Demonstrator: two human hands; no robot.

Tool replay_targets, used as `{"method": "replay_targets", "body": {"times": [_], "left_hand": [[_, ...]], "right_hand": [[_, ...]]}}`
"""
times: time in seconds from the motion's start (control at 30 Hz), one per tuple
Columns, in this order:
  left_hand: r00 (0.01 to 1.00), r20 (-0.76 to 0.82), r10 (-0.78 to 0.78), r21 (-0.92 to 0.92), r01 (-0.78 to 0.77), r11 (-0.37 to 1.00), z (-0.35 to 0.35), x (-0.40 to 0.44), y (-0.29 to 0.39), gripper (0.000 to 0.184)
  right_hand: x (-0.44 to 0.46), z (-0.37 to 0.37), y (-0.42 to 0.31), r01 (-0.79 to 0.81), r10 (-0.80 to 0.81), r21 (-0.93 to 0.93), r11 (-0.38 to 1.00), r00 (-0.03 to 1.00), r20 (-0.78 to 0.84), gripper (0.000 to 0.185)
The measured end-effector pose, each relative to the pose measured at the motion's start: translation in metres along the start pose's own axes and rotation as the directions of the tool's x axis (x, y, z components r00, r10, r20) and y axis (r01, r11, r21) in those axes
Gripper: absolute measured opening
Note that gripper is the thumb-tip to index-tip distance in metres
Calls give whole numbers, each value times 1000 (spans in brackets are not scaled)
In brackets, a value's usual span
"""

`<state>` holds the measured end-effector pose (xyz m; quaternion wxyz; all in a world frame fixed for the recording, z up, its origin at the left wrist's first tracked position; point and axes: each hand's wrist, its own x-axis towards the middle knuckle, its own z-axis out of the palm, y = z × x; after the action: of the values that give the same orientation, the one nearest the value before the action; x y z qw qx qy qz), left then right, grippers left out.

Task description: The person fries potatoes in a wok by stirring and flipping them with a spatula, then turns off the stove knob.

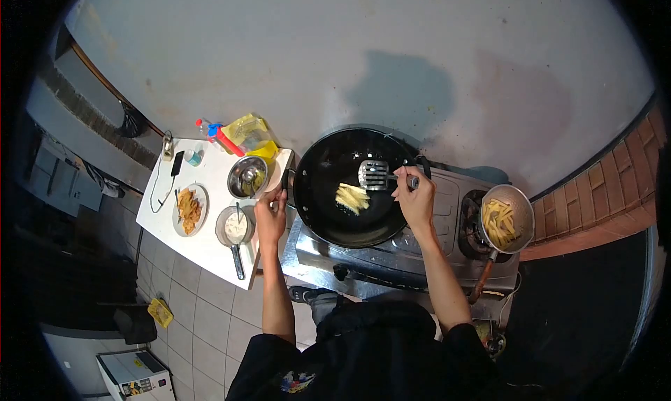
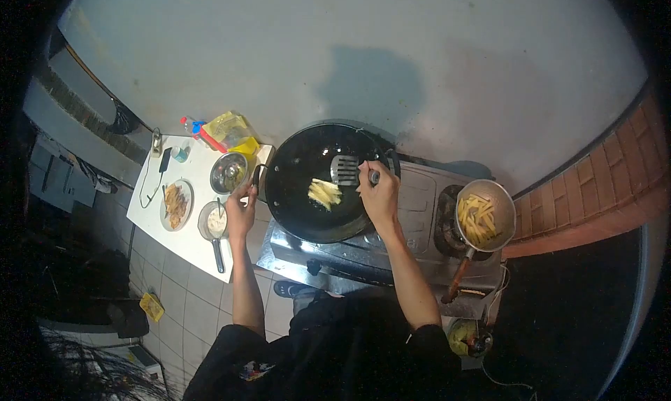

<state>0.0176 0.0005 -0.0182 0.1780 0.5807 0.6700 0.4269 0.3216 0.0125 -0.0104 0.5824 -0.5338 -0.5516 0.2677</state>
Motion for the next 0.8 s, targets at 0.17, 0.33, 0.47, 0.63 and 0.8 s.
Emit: {"method": "replay_targets", "body": {"times": [0.17,0.33,0.47,0.63,0.8], "left_hand": [[999,-16,41,2,-41,999,3,2,-8,31],[1000,28,7,63,-9,998,0,2,-7,33],[1000,14,6,16,-6,1000,2,1,-8,32],[1000,3,-10,-15,10,1000,2,1,-6,31],[999,19,36,65,-38,997,1,1,-8,33]], "right_hand": [[-1,-1,-5,55,-52,-47,997,997,56,13],[-3,1,-5,96,-96,5,995,995,5,12],[-6,0,-15,191,-192,-18,981,977,-88,12],[-15,2,-17,-43,55,121,992,994,-97,17],[-21,7,-12,-107,110,96,990,993,-30,22]]}}
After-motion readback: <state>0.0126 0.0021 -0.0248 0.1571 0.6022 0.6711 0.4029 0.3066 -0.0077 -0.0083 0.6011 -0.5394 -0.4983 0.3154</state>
